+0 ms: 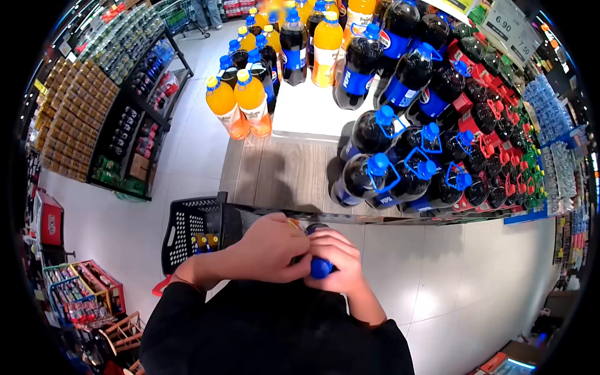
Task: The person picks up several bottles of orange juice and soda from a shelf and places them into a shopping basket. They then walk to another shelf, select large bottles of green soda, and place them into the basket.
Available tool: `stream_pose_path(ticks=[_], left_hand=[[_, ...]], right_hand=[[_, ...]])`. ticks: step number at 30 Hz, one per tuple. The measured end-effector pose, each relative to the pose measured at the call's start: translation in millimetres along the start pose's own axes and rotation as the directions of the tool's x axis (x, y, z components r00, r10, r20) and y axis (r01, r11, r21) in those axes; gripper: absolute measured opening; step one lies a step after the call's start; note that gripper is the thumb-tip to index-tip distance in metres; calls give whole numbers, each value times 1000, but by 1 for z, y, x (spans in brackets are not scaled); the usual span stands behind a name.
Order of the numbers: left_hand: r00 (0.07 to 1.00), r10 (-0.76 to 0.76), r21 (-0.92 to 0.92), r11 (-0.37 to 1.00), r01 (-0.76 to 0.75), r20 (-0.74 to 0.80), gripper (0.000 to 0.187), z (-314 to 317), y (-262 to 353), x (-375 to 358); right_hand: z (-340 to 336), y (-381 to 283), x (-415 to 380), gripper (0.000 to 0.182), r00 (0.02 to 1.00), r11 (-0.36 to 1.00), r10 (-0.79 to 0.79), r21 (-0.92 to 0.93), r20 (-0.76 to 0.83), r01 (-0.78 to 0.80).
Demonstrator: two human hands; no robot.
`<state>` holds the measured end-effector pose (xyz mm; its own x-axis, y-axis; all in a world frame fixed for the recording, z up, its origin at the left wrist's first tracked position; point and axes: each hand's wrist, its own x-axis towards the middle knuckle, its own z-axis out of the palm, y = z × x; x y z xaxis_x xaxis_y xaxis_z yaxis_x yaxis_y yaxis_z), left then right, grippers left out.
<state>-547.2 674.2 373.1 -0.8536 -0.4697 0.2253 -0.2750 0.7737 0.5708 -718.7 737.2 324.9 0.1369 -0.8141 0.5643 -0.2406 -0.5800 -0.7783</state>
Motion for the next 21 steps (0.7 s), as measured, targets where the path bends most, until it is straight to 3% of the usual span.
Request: stream_pose_path(ticks=[3,5,7,14,17,21], left_hand=[[1000,2,79,997,-3,10,23,-37,-34,22],[967,82,56,996,-71,-241,21,-44,-58,33],[962,90,118,991,-62,-257,20,-56,-79,42],[981,-83,21,996,88,-173,25,-68,-150,57],[969,-83,-43,996,75,-234,25,-62,-174,61],[981,-99,-42,995,94,-166,22,-62,-188,71]], right_hand=[[11,19,44,30,997,999,-28,-44,-77,24],[21,35,67,29,987,997,-44,-75,-154,33],[25,51,86,29,987,996,-33,-83,-158,21],[46,105,130,28,988,991,-22,-133,-153,2],[50,123,137,28,984,988,18,-151,-175,-45],[46,138,142,27,981,988,46,-137,-190,-73]])
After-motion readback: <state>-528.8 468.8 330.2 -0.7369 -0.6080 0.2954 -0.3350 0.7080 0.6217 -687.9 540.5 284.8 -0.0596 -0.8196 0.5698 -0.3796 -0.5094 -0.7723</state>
